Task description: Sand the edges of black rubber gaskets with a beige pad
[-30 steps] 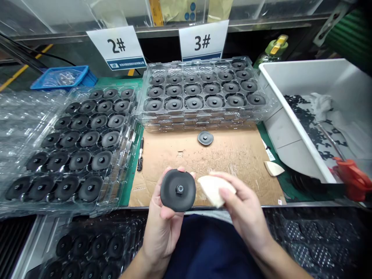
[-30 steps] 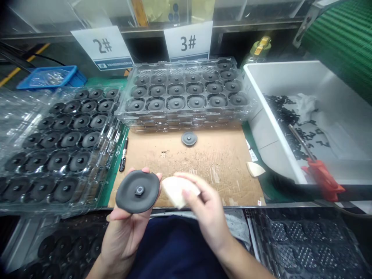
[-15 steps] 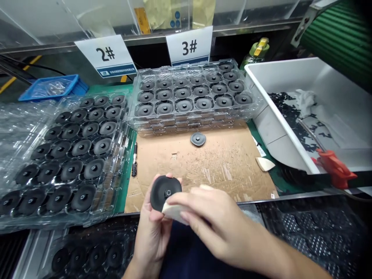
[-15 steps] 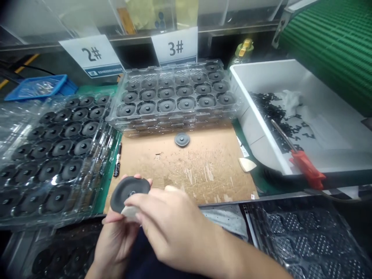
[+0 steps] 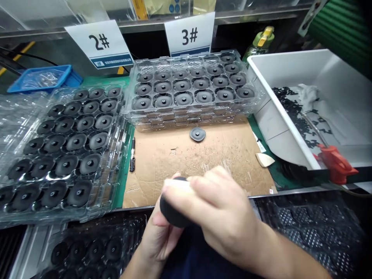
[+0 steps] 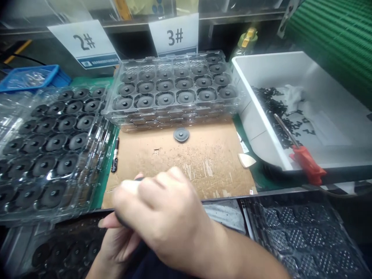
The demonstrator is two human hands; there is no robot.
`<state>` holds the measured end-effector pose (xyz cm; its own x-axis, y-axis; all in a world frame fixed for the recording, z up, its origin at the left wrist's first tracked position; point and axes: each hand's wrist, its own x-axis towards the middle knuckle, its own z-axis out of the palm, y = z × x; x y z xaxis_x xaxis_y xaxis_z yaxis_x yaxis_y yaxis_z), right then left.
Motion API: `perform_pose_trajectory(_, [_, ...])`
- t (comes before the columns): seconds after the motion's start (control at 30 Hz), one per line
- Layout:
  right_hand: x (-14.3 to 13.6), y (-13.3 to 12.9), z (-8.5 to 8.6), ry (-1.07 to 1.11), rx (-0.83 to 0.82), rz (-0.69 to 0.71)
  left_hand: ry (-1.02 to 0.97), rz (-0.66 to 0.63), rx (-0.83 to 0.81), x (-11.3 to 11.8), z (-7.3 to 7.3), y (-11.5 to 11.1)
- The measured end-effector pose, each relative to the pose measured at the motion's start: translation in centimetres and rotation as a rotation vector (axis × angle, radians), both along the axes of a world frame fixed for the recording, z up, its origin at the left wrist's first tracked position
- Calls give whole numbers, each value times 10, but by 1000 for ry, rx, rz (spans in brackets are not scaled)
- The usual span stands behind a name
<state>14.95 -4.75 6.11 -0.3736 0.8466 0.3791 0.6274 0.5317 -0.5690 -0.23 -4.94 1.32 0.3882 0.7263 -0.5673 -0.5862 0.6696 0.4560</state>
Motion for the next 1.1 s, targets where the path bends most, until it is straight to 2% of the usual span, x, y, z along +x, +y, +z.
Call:
perform_pose_trajectory(0.07, [1, 14, -3, 90, 12, 229, -76, -39, 14, 0, 0, -2])
perform_pose_trajectory(0.1, [3, 20, -8, 153, -30, 280, -111, -51, 27, -2, -1, -3])
perform_pose_trajectory(0.13, [5, 25, -14, 216, -91, 259, -144, -63, 36, -5, -2, -4])
perform_pose_trajectory(0.17, [9, 28, -21, 269, -157, 168, -173, -73, 40, -8, -4, -5])
perform_pose_trajectory(0.27, [17, 21, -54, 351, -354, -200, -263, -119, 27, -18, -9, -6])
perform_pose_trajectory(0.3, [18, 14, -66, 359, -423, -272, -288, -129, 20, -20, -11, -6])
perform_pose_trajectory(0.37, [17, -5, -90, 350, -545, -309, -302, -142, 5, -23, -13, -6])
perform_pose_trajectory(0.43, [15, -23, -110, 333, -609, -279, -278, -150, -23, -24, -15, -6])
perform_pose_trajectory(0.53, [19, -36, -122, 302, -649, -265, -244, -159, -47, -23, -15, -4])
perform_pose_trajectory(0.57, [22, -36, -119, 295, -654, -276, -250, -164, -41, -22, -14, -3])
perform_pose_trajectory(0.63, [31, -31, -101, 298, -649, -318, -276, -179, -15, -20, -13, -2])
perform_pose_trajectory(0.73, [37, -22, -56, 333, -479, -360, -292, -210, 31, -15, -9, -1])
perform_pose_trajectory(0.8, [32, -16, -27, 287, -241, -231, -277, -223, 45, -13, -8, -2])
perform_pose_trajectory(0.87, [22, -11, -9, 193, -47, -4, -239, -224, 18, -12, -9, -4])
perform_pose_trajectory(0.93, [14, -6, -2, 91, -41, 143, -181, -201, 15, -13, -12, -6])
perform_pose_trajectory(1.03, [7, 0, -4, -67, -203, 70, -127, -150, 90, -14, -21, -10])
perform_pose_trajectory(1.1, [3, 3, -6, -126, -162, 54, -100, -102, 105, -12, -24, -13])
